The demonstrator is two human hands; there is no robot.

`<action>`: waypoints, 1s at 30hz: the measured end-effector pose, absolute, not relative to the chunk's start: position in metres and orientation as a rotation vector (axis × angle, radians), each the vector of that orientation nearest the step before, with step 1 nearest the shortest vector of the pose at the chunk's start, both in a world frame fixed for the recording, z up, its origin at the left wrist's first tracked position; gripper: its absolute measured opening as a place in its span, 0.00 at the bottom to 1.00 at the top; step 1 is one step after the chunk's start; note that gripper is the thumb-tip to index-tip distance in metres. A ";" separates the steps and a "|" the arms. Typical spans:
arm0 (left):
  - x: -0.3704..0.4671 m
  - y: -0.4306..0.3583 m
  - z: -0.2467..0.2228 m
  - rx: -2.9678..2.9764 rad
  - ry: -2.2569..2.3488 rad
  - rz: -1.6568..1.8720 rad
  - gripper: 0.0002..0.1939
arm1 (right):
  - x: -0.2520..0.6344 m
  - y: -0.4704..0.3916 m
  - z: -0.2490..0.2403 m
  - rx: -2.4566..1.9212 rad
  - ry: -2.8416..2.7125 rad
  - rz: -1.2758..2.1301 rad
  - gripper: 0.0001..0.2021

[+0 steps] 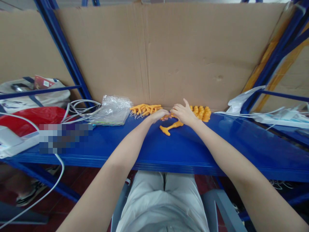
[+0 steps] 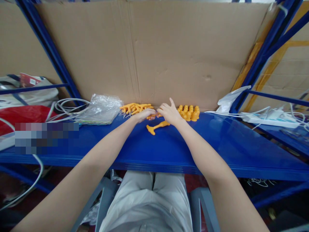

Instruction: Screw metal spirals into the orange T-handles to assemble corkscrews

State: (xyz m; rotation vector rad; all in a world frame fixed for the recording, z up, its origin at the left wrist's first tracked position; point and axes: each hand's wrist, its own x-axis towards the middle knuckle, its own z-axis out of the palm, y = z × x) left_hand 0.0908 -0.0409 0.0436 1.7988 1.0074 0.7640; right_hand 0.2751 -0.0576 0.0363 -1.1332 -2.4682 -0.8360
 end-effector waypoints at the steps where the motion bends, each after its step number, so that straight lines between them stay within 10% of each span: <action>1: 0.092 -0.042 0.044 1.802 1.017 0.767 0.11 | 0.276 -0.057 0.036 -1.128 -2.456 -0.858 0.16; 20: 0.083 -0.031 0.045 1.655 1.054 0.925 0.09 | 0.364 -0.034 0.043 -1.546 -1.733 -0.798 0.14; 30: 0.082 -0.009 0.033 1.844 1.166 1.374 0.05 | 0.422 -0.034 0.032 -2.038 -0.966 -0.128 0.12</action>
